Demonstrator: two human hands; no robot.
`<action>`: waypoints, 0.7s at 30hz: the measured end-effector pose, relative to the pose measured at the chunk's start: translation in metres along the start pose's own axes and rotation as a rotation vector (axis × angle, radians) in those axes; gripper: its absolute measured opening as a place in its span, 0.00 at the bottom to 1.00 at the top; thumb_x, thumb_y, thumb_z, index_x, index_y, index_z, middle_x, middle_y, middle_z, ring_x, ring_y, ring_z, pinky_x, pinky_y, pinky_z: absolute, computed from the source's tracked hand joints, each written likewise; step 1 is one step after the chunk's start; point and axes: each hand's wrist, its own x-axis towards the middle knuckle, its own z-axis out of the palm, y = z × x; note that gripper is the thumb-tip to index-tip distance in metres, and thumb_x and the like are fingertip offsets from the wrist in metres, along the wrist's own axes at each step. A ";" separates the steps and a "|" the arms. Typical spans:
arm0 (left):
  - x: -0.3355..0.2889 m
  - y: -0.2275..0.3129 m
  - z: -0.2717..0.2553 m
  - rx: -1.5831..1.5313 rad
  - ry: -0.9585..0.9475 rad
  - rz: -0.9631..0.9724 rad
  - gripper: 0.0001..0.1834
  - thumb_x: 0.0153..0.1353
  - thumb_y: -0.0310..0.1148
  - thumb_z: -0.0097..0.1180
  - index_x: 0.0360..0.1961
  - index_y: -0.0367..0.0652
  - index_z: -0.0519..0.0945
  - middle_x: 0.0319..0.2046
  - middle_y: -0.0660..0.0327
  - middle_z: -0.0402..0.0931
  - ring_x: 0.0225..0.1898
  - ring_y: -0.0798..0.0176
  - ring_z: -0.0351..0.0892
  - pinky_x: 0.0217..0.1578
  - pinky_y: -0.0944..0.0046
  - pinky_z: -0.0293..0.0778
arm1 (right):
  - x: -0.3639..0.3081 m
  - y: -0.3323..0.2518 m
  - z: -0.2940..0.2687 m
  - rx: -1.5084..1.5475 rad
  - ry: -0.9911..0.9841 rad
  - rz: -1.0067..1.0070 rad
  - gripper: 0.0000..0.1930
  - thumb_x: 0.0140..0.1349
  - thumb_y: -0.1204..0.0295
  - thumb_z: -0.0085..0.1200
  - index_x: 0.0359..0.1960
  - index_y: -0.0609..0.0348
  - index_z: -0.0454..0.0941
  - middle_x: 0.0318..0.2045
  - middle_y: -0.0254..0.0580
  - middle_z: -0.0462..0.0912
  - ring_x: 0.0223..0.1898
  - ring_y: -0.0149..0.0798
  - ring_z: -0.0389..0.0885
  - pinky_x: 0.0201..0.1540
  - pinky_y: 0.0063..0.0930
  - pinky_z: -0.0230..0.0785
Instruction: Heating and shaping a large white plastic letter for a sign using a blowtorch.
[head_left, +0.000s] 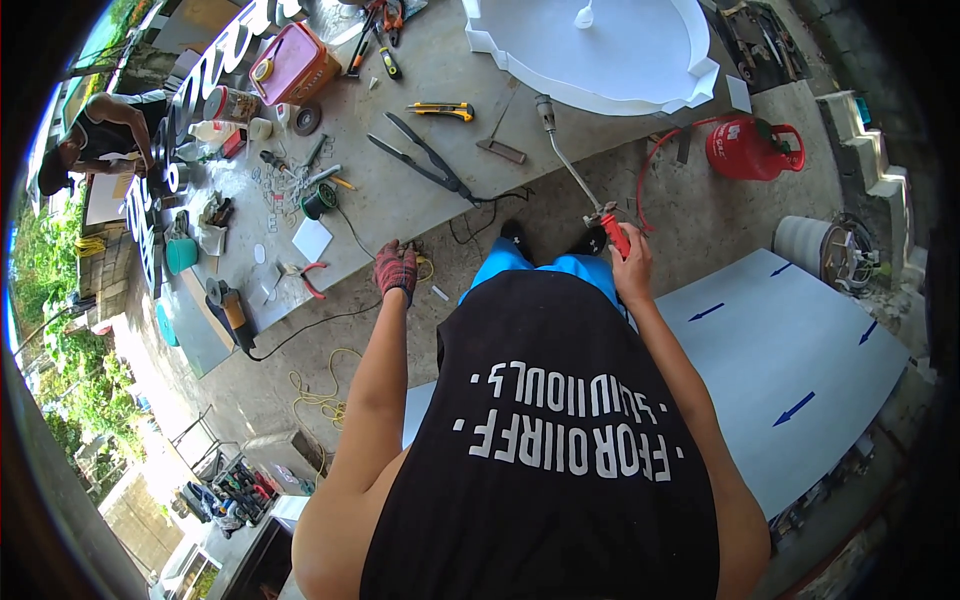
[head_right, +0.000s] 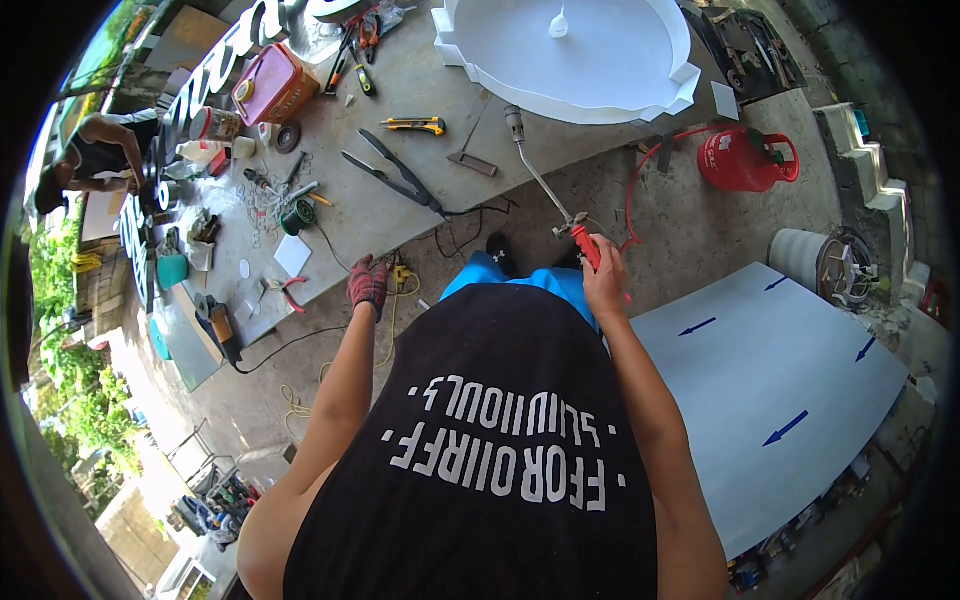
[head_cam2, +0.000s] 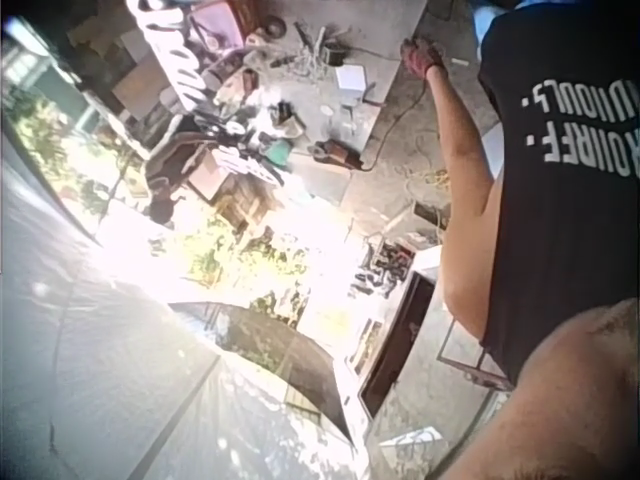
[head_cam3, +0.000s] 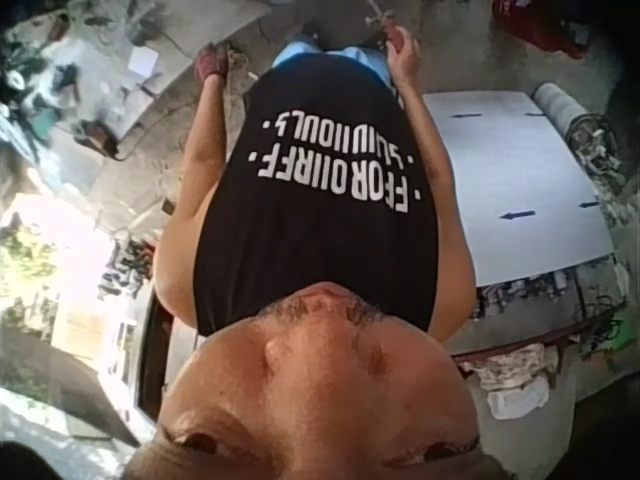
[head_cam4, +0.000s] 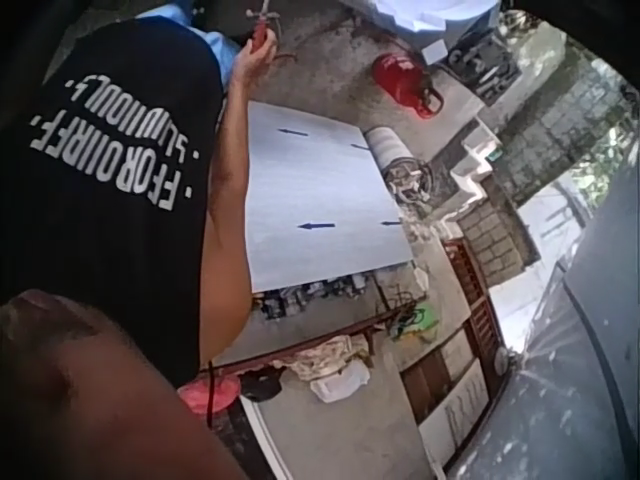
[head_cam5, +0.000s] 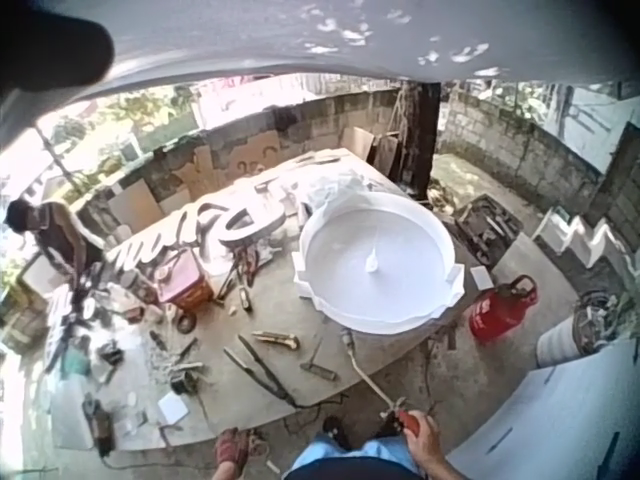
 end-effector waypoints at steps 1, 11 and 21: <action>0.000 -0.003 0.000 0.007 0.000 -0.015 0.31 0.62 0.50 0.61 0.63 0.49 0.76 0.62 0.50 0.74 0.64 0.46 0.72 0.65 0.48 0.65 | 0.001 -0.003 0.002 0.000 -0.003 -0.004 0.27 0.56 0.81 0.63 0.59 0.53 0.73 0.49 0.52 0.80 0.52 0.59 0.78 0.53 0.47 0.71; 0.011 -0.021 0.003 -0.006 0.019 -0.005 0.28 0.62 0.48 0.61 0.62 0.50 0.77 0.62 0.52 0.75 0.62 0.46 0.74 0.63 0.47 0.66 | 0.010 -0.023 0.021 -0.003 -0.005 0.004 0.26 0.57 0.81 0.63 0.58 0.52 0.72 0.49 0.50 0.80 0.52 0.57 0.79 0.53 0.45 0.72; 0.015 -0.026 0.000 -0.016 0.002 -0.008 0.28 0.63 0.47 0.60 0.63 0.50 0.77 0.63 0.53 0.73 0.64 0.47 0.73 0.65 0.47 0.65 | 0.015 -0.023 0.037 0.022 0.043 -0.057 0.27 0.56 0.82 0.62 0.59 0.51 0.72 0.45 0.52 0.79 0.48 0.59 0.79 0.50 0.47 0.72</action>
